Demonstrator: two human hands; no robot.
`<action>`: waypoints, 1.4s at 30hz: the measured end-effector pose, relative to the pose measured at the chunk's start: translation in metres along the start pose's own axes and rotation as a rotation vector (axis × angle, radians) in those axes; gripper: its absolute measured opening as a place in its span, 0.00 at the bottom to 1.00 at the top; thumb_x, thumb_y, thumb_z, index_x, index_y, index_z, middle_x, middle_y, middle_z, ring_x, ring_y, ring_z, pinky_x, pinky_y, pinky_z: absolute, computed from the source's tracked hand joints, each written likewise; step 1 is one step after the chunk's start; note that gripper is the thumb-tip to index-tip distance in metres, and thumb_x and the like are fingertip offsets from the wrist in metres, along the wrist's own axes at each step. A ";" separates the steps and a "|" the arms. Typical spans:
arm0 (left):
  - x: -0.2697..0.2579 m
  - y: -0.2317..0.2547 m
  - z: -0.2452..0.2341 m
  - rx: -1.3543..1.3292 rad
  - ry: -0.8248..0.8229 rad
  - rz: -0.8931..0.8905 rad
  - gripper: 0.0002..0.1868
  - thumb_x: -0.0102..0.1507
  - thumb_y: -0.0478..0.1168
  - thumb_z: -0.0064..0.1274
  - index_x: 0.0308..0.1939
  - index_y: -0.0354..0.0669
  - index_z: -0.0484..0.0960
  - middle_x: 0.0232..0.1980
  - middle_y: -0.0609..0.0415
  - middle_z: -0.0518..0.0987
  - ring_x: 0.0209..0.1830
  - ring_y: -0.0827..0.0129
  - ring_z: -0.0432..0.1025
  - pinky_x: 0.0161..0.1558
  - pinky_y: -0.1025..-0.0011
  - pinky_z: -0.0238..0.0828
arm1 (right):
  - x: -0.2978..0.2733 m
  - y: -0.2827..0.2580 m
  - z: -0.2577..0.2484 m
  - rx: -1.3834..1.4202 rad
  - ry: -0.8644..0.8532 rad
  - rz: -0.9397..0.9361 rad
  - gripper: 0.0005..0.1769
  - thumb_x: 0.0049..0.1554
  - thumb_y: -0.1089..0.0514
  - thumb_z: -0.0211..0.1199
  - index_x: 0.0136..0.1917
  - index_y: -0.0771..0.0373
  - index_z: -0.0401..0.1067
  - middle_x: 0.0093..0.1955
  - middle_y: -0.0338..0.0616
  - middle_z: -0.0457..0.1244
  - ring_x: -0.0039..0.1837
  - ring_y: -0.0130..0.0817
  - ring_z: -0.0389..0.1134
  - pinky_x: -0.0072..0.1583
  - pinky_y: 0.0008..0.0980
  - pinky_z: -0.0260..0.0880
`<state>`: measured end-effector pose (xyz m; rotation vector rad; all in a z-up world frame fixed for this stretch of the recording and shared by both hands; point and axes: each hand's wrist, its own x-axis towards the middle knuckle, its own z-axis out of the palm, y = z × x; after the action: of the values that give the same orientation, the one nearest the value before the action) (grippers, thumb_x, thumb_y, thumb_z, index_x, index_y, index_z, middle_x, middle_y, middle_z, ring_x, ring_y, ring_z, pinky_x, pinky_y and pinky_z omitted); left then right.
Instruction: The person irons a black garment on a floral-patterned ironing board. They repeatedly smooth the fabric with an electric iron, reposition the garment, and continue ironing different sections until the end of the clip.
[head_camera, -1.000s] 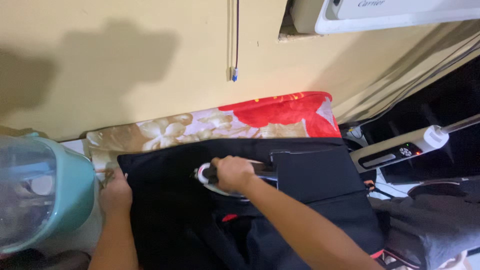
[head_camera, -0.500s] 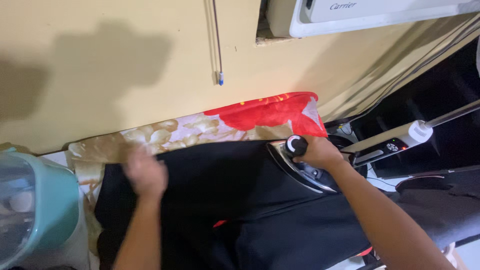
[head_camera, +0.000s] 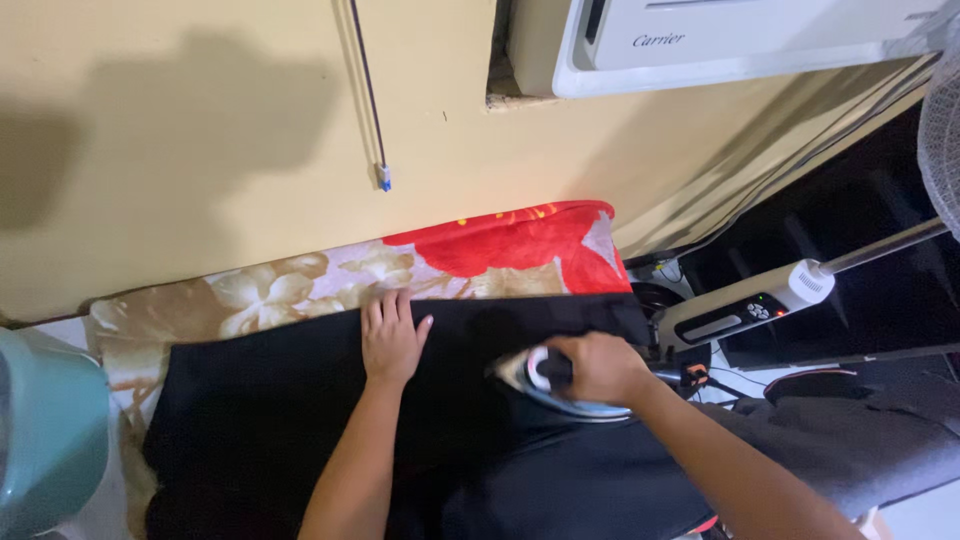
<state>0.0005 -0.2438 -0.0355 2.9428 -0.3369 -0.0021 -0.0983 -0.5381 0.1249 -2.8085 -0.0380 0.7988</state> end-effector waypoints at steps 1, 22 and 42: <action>0.004 0.000 0.001 -0.014 -0.076 -0.019 0.31 0.68 0.62 0.46 0.66 0.46 0.72 0.69 0.52 0.73 0.72 0.56 0.62 0.75 0.56 0.60 | 0.006 0.001 -0.001 0.047 0.039 0.045 0.35 0.42 0.41 0.76 0.62 0.43 0.74 0.53 0.51 0.71 0.59 0.51 0.71 0.61 0.48 0.71; -0.035 -0.168 -0.045 -0.070 -0.265 -0.019 0.28 0.63 0.63 0.47 0.61 0.55 0.76 0.52 0.41 0.83 0.50 0.43 0.78 0.51 0.49 0.75 | 0.074 -0.164 0.032 0.063 0.061 -0.231 0.26 0.49 0.49 0.68 0.60 0.57 0.72 0.50 0.56 0.70 0.54 0.53 0.74 0.55 0.51 0.74; 0.013 -0.152 -0.028 0.032 -0.701 -0.030 0.48 0.47 0.65 0.74 0.61 0.40 0.75 0.62 0.37 0.76 0.62 0.50 0.73 0.62 0.58 0.71 | 0.030 0.032 -0.007 0.132 0.125 0.110 0.41 0.39 0.42 0.78 0.64 0.50 0.72 0.56 0.53 0.70 0.60 0.52 0.71 0.62 0.48 0.71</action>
<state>0.0475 -0.0958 -0.0347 2.8732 -0.3777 -1.0488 -0.0703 -0.5683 0.1086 -2.7472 0.1846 0.6223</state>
